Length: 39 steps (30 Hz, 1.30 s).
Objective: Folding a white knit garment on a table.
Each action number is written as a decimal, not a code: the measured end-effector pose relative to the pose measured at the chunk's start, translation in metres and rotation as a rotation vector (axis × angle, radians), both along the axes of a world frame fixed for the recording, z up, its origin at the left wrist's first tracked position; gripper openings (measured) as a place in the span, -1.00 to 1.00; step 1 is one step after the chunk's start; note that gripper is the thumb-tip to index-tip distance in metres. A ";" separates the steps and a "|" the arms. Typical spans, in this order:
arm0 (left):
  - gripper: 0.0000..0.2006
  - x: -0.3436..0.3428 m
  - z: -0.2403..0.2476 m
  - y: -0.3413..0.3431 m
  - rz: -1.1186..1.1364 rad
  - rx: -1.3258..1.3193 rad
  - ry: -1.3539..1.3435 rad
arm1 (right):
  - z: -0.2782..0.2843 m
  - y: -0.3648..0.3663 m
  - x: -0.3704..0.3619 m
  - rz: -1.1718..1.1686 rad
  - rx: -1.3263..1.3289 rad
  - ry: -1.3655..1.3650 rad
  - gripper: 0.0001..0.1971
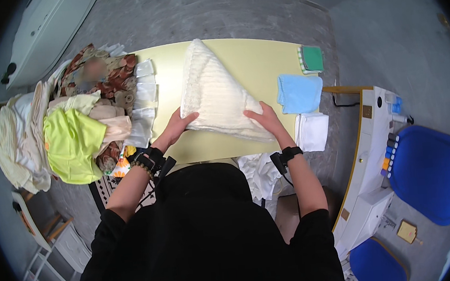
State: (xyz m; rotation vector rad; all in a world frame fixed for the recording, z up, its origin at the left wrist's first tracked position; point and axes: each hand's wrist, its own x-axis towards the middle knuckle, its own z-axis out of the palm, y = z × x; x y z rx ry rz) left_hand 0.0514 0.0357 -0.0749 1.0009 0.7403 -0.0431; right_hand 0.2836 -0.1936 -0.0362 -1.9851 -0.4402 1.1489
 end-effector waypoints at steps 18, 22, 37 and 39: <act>-0.39 0.009 -0.041 -0.032 -0.166 0.038 0.383 | -0.052 -0.074 -0.066 0.239 -0.029 -0.743 -0.56; -0.36 0.003 -0.042 -0.029 -0.187 0.050 0.377 | -0.051 -0.071 -0.074 0.218 -0.026 -0.782 -0.55; -0.55 0.087 -0.015 0.025 0.054 0.516 0.021 | -0.023 -0.034 -0.092 0.373 0.033 -0.932 -0.48; -0.45 0.093 -0.034 0.030 -0.170 0.735 0.157 | -0.023 -0.024 -0.098 0.385 0.068 -0.891 -0.48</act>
